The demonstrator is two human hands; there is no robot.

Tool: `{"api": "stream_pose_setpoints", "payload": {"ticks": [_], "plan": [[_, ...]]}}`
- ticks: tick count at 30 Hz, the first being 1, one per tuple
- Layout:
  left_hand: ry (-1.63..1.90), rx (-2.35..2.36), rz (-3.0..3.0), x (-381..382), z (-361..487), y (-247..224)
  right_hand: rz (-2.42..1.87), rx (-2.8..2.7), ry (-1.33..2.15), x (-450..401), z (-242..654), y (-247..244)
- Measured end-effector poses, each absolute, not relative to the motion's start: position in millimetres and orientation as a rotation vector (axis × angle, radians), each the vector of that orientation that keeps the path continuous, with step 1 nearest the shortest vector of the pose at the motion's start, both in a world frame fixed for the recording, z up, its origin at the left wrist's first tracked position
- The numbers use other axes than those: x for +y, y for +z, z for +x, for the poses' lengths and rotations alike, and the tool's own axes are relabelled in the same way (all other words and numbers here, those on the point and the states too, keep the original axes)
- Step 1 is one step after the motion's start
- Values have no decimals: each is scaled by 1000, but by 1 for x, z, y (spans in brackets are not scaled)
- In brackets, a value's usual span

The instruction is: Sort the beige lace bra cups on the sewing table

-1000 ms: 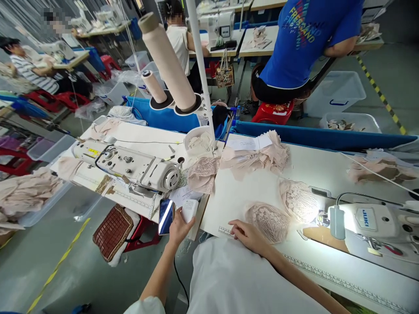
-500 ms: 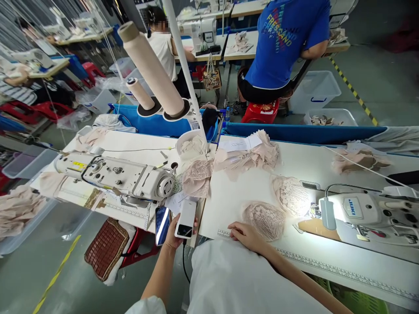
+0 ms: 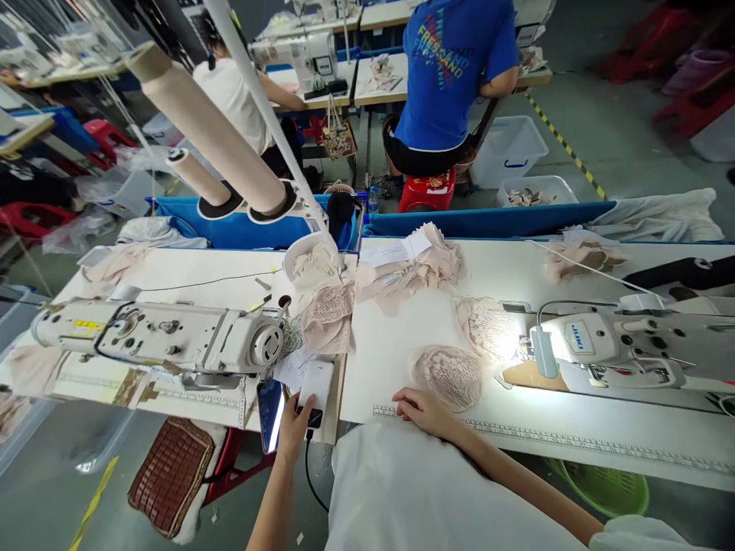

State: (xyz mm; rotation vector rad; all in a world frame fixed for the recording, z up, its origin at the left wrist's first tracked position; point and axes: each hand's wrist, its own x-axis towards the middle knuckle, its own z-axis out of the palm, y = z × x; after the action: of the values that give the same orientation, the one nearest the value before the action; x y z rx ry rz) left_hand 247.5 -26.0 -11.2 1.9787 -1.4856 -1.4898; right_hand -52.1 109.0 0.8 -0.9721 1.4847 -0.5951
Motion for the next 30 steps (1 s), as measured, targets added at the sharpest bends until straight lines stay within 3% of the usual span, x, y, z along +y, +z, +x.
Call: {"api": "stream_pose_setpoints", "payload": {"ticks": [9,15,22,30], "plan": [[-717,-2063,1999,-6,238,-22,-950,1500,-694,132,-64,-1],[-502,-2082,1672,-7,205,1,-923,1563,-798,157,-75,3],[-1049,-2111,1438,7,133,19,-872,1656,-928,187,-93,7],[-1254,-2195,1290,15,72,8,-785,1769,-1025,226,-120,-9]]}}
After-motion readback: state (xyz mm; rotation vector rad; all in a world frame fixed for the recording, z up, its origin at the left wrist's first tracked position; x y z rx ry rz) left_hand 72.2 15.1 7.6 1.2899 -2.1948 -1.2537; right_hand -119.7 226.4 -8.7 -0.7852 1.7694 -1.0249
